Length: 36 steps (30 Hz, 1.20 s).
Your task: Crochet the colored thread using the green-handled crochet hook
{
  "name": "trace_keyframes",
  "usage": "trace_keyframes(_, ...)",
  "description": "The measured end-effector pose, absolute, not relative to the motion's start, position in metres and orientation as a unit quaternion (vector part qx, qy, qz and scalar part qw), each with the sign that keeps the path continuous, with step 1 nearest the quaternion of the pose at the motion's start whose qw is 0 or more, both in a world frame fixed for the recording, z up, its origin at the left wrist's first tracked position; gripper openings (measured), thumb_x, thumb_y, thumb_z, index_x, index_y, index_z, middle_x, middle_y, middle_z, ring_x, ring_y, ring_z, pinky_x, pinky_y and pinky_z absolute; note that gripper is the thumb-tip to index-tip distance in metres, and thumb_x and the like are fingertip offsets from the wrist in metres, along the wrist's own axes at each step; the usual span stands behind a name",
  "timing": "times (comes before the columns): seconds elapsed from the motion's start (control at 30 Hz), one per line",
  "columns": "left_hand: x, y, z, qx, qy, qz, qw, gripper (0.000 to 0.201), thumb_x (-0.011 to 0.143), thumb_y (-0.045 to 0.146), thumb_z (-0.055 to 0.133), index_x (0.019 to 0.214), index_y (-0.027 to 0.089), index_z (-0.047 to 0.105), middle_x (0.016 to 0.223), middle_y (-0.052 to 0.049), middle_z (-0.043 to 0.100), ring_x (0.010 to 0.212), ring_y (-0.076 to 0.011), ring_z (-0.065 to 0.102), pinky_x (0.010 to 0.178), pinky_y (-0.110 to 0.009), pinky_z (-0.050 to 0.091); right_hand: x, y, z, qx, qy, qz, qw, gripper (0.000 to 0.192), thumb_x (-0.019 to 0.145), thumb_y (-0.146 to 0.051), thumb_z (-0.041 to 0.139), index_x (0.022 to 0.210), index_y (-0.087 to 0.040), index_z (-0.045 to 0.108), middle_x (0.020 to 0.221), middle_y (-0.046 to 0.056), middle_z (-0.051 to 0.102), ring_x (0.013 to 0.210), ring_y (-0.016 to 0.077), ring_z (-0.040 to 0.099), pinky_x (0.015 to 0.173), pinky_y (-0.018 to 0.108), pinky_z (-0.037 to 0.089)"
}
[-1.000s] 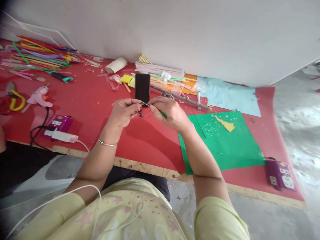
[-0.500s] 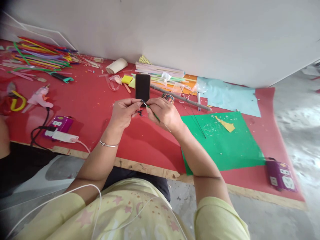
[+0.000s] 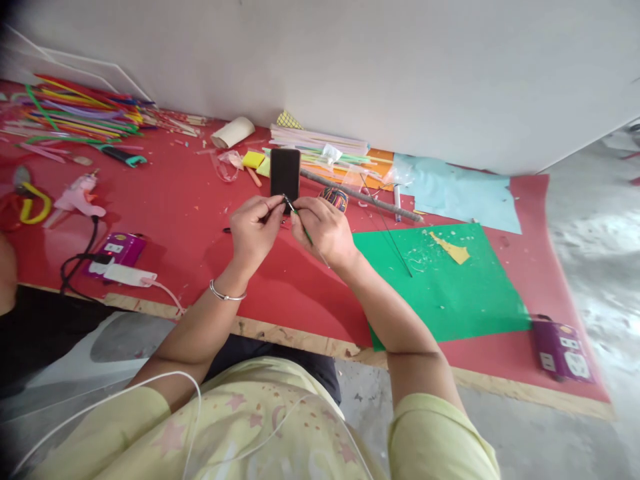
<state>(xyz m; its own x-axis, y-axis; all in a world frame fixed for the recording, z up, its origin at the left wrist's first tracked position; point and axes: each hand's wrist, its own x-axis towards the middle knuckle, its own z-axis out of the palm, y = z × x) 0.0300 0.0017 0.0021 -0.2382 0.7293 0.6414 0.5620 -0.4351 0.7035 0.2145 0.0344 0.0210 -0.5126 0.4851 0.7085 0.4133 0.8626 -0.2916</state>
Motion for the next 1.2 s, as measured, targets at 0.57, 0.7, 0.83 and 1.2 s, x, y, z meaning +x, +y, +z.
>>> trace_keyframes(0.57, 0.036, 0.006, 0.008, 0.375, 0.498, 0.653, 0.430, 0.026, 0.078, 0.040, 0.088, 0.094, 0.019, 0.088, 0.060, 0.003, 0.062, 0.049, -0.0064, 0.046, 0.049, -0.023, 0.037, 0.212, 0.037, 0.006, -0.219, -0.859, 0.033, 0.461, 0.019, 0.107, -0.023, 0.056, 0.117, -0.023, 0.072, 0.120, 0.012, 0.080, 0.108, 0.0272, 0.078, 0.097, 0.049, 0.062)
trace_keyframes(0.7, 0.035, 0.005, 0.009, 0.401, 0.507, 0.648, 0.403, 0.022, 0.081, 0.039, 0.084, 0.090, 0.020, 0.086, 0.061, 0.003, 0.062, 0.051, -0.0076, 0.050, 0.049, -0.022, 0.040, 0.211, 0.038, 0.005, -0.219, -0.859, 0.030, 0.462, 0.018, 0.106, -0.024, 0.057, 0.113, -0.024, 0.073, 0.118, 0.012, 0.080, 0.107, 0.0279, 0.078, 0.096, 0.050, 0.063)
trace_keyframes(0.83, 0.033, 0.005, 0.012, 0.400, 0.507, 0.644, 0.411, 0.017, 0.079, 0.036, 0.083, 0.084, 0.019, 0.081, 0.059, 0.003, 0.061, 0.050, -0.0075, 0.051, 0.049, -0.022, 0.041, 0.213, 0.040, 0.005, -0.233, -0.868, 0.048, 0.435, 0.020, 0.107, -0.027, 0.056, 0.111, -0.024, 0.075, 0.120, 0.013, 0.080, 0.107, 0.0292, 0.079, 0.098, 0.053, 0.063)
trace_keyframes(1.2, 0.024, 0.003, 0.034, 0.337, 0.460, 0.624, 0.534, 0.007, 0.070, 0.019, 0.079, 0.073, 0.017, 0.074, 0.054, 0.005, 0.055, 0.043, -0.0037, 0.040, 0.039, -0.018, 0.027, 0.235, 0.044, 0.038, -0.170, -0.886, 0.117, 0.416, 0.021, 0.109, -0.027, 0.058, 0.116, -0.024, 0.077, 0.127, 0.011, 0.081, 0.114, 0.0267, 0.080, 0.101, 0.047, 0.066)
